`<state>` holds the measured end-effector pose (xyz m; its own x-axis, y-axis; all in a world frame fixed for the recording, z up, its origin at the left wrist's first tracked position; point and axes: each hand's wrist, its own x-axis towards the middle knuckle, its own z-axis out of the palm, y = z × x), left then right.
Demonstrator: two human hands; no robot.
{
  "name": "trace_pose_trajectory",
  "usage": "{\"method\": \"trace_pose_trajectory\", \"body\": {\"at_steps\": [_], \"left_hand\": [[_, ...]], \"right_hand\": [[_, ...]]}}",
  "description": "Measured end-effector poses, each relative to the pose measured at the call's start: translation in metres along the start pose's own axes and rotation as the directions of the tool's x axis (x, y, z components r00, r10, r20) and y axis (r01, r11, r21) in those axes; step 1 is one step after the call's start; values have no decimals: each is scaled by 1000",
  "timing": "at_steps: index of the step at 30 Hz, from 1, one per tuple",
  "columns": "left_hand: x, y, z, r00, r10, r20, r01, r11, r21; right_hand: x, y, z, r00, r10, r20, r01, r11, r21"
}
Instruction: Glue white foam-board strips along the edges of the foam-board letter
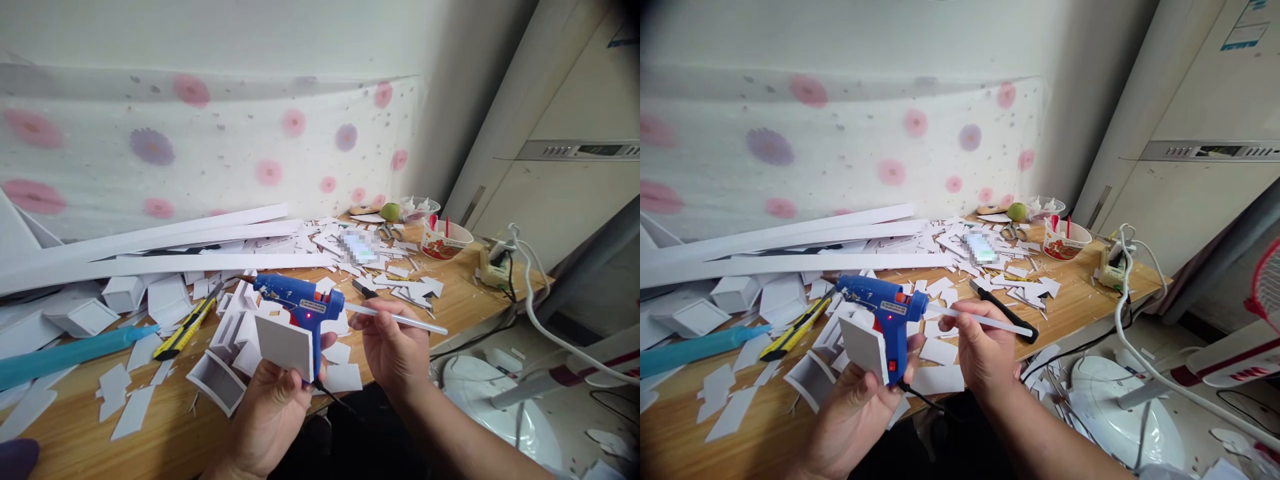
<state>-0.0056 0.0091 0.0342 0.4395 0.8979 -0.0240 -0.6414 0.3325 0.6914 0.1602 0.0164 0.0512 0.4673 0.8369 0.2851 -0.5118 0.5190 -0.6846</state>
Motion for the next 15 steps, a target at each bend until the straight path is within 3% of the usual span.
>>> {"method": "trace_pose_trajectory", "body": {"at_steps": [6,9,12,13,15], "left_hand": [[-1,3,0,998,-32,45,32,999,8],[1,2,2,999,-29,36,28,1000,8],[1,0,4,999,-25,38,25,1000,4],[0,0,4,999,-28,44,28,1000,-1],[0,-1,4,998,-32,48,33,999,-15]], "right_hand": [[2,3,8,994,-113,-14,111,990,-84],[2,6,10,997,-83,-10,82,994,-71],[-5,15,10,988,119,98,-118,993,-20],[-8,19,9,959,221,175,-222,975,-14],[-14,26,9,855,403,327,-414,910,-38]]}}
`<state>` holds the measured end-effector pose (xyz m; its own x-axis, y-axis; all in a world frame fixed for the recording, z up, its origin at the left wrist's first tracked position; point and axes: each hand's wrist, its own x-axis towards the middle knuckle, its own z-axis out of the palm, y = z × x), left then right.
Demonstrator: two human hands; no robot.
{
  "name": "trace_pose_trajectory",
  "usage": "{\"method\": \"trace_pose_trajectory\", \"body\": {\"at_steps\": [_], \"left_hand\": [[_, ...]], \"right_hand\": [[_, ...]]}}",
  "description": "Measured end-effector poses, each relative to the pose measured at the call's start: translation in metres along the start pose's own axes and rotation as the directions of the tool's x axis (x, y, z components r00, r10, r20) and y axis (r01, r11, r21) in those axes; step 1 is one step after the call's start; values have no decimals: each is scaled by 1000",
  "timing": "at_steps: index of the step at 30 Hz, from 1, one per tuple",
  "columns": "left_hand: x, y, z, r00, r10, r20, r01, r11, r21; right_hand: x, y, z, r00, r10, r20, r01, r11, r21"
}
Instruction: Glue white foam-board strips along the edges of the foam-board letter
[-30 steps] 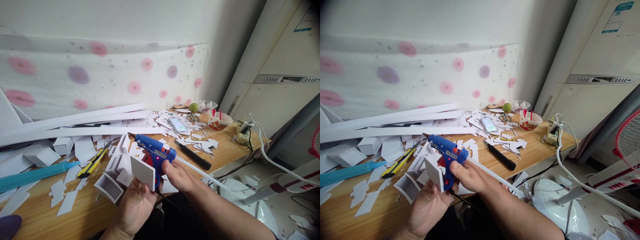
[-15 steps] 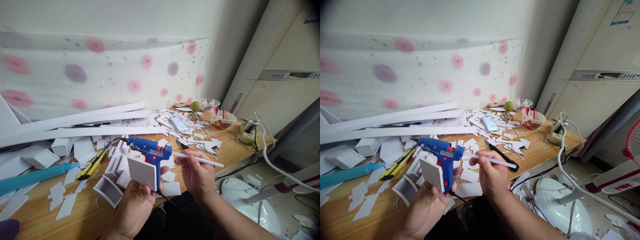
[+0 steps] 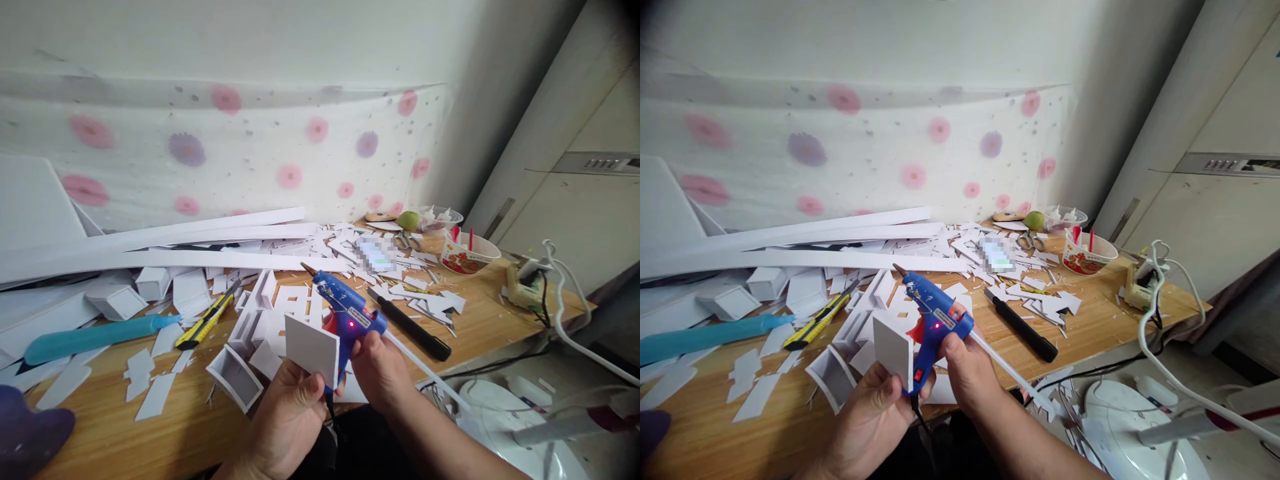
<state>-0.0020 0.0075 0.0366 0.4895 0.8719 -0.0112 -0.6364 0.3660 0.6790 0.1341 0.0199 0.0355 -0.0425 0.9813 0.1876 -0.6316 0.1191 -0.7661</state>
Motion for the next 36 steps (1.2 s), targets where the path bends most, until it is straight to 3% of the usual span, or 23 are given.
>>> {"method": "trace_pose_trajectory", "body": {"at_steps": [3,6,11,13,19,24,36], "left_hand": [[-1,-1,1,1000,-3,-9,2,1000,-30],[-1,1,2,1000,19,-1,-19,998,-67],[2,24,-1,979,92,-184,-116,986,-123],[4,39,-4,964,103,-245,-138,982,-128],[17,75,-11,945,163,-284,-179,983,-34],[23,76,-20,939,189,-287,-211,976,-47],[24,73,-29,927,136,-351,-188,975,-118]], "right_hand": [[0,6,3,972,187,140,-189,982,3],[6,-1,9,968,224,115,-229,973,32],[18,-21,8,993,-31,-111,29,999,-16],[18,-24,6,994,-79,-82,69,990,-121],[10,-22,11,994,-10,105,60,870,-489],[14,-19,20,985,-111,134,172,745,-644],[22,-5,21,993,-115,34,102,663,-741]]}}
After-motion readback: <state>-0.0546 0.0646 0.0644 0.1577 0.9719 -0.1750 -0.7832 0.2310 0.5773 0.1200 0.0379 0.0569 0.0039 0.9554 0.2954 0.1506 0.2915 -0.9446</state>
